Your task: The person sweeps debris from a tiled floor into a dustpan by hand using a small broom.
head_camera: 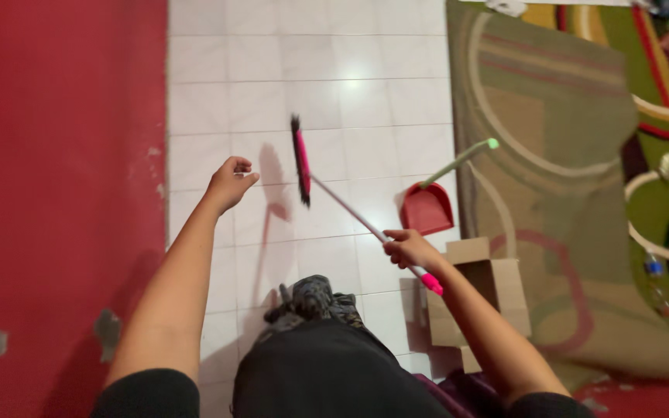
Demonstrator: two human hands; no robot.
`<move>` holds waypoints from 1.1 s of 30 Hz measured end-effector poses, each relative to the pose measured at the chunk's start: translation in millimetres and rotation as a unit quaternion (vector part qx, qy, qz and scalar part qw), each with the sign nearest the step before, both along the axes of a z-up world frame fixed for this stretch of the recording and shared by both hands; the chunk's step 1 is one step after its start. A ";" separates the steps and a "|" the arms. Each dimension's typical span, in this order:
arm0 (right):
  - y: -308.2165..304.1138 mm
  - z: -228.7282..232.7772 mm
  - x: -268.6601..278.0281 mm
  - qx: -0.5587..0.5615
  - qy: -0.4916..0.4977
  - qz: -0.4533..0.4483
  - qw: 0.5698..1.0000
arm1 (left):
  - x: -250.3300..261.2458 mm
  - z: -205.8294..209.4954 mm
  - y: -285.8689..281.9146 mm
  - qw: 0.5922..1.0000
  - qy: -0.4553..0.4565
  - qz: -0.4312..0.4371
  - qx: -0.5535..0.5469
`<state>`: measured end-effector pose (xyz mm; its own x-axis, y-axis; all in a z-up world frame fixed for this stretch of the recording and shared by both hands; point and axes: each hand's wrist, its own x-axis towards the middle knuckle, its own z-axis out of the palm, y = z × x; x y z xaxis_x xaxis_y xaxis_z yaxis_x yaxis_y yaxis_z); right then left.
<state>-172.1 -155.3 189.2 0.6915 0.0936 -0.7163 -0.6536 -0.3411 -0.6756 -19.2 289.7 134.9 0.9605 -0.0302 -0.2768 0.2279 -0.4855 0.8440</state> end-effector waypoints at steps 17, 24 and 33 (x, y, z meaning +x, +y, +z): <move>244.5 -172.2 -48.6 0.162 0.221 0.081 0.958 | -301.6 -58.5 191.3 0.977 0.082 0.195 0.015; 292.0 -207.3 -67.1 0.124 0.327 0.085 0.933 | -422.0 -100.9 227.4 0.951 0.064 0.300 -0.037; 233.3 -199.2 -41.9 -0.016 0.130 0.333 0.934 | -479.0 -49.7 229.8 0.921 0.076 0.374 -0.073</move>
